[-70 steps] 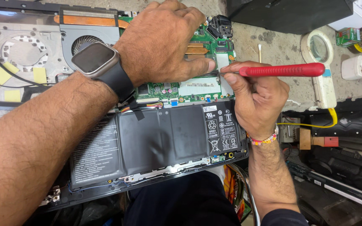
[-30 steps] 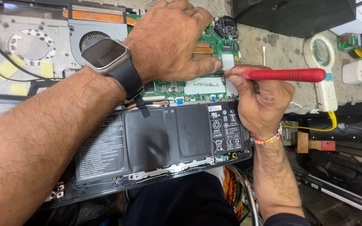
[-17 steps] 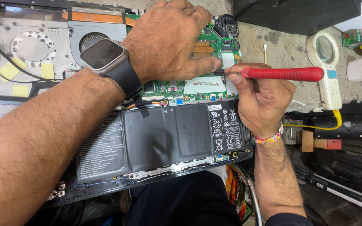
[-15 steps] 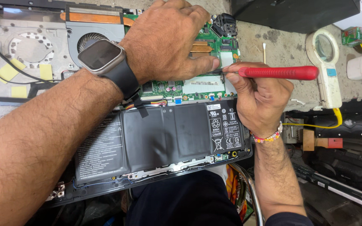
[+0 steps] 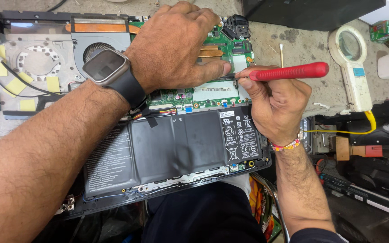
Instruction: The person uses a red-handled screwdriver to unscrew and remove a small metal bracket from the motherboard of a disassembled laptop. They then use a cotton swab to wipe the area where the bracket was located.
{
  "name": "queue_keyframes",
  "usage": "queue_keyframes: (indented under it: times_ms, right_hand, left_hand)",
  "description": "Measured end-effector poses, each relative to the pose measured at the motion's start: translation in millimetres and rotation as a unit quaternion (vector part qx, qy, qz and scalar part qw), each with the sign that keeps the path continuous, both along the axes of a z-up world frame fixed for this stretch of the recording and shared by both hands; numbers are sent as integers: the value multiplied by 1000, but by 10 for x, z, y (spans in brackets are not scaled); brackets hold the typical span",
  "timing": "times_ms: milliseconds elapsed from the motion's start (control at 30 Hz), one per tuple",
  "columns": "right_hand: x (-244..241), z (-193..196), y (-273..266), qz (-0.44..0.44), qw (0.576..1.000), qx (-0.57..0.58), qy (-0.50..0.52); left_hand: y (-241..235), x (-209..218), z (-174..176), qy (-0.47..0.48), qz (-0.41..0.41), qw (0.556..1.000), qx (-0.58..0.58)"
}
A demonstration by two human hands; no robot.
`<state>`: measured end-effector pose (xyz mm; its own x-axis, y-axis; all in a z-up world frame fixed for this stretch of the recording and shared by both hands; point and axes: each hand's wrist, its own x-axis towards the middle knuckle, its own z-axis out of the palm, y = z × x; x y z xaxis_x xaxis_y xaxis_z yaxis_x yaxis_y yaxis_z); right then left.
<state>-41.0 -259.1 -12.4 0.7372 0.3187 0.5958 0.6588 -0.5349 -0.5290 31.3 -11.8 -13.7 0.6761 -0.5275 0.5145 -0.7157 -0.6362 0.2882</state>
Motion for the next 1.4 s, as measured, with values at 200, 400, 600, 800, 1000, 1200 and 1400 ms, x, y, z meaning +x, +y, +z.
queue_keyframes:
  times_ms: [200, 400, 600, 800, 1000, 1200, 1400]
  right_hand:
    - [10, 46, 34, -2, 1000, -4, -8]
    - [-6, 23, -6, -13, 1000, -3, -12]
    - [6, 89, 35, -11, 999, -9, -29]
    - [-62, 230, 131, -50, 999, 19, -4]
    - [-18, 100, 52, -62, 998, 2, -8]
    - [-20, 171, 73, -75, 997, -13, -3]
    - [-13, 190, 77, -41, 999, 9, -26]
  left_hand:
    - [-18, -17, 54, 6, -3, 1000, 3]
    - [-25, -34, 80, 25, 3, 1000, 5]
    - [-17, -41, 148, 44, 15, 999, 6]
    - [-52, -157, 346, 81, 24, 996, 24]
    - [-68, -161, 276, 117, 46, 991, 35]
    - [-70, -186, 352, 113, 44, 992, 37]
    - [-88, -180, 342, 142, 55, 987, 40]
